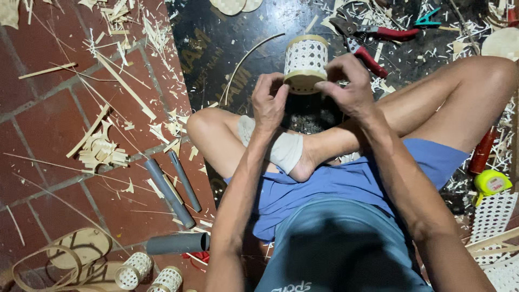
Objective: The person sits on the floor assembling a small woven bamboo basket. They bend and fit thin bamboo strips around the rim, press a round wooden base into the woven cylinder, and work the rim strip along the edge by hand, finishing with the fitted base in place.
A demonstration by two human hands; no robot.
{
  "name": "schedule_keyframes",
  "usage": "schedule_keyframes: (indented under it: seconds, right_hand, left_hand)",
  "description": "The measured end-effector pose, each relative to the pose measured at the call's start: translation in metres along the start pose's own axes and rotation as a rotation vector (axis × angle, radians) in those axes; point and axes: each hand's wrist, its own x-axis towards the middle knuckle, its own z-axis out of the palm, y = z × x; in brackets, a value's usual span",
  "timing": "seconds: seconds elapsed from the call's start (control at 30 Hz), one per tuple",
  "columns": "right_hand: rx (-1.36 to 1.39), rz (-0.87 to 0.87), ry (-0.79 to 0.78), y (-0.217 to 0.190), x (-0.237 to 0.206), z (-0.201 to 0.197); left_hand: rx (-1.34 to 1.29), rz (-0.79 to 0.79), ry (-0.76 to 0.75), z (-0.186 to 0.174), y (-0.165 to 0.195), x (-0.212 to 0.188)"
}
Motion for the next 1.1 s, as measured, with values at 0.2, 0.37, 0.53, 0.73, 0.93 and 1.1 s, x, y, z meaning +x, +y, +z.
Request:
schedule_keyframes:
  seconds: [0.2,0.37,0.53,0.73,0.93,1.1]
  right_hand:
    - [-0.215,-0.105,0.043,-0.005,0.006,0.006]
    - [-0.334,-0.085,-0.1,0.004,0.024,0.01]
    - [-0.393,-0.123,-0.105,0.003,0.034,0.016]
    - [-0.481,-0.25,-0.161,-0.004,0.045,0.022]
    - [-0.494,-0.273,-0.19,-0.002,0.047,0.025]
    - [-0.209,-0.021,-0.158,0.004,0.034,0.008]
  left_hand:
    - [0.045,-0.02,-0.078,0.003,-0.006,0.002]
    - [0.226,-0.17,-0.182,0.008,-0.026,0.011]
    - [0.3,-0.136,-0.177,0.018,-0.041,0.018]
    - [0.376,0.044,-0.155,0.023,-0.037,0.02]
    - [0.409,0.015,-0.197,0.025,-0.037,0.017]
    - [0.194,-0.047,-0.134,0.019,-0.038,0.014]
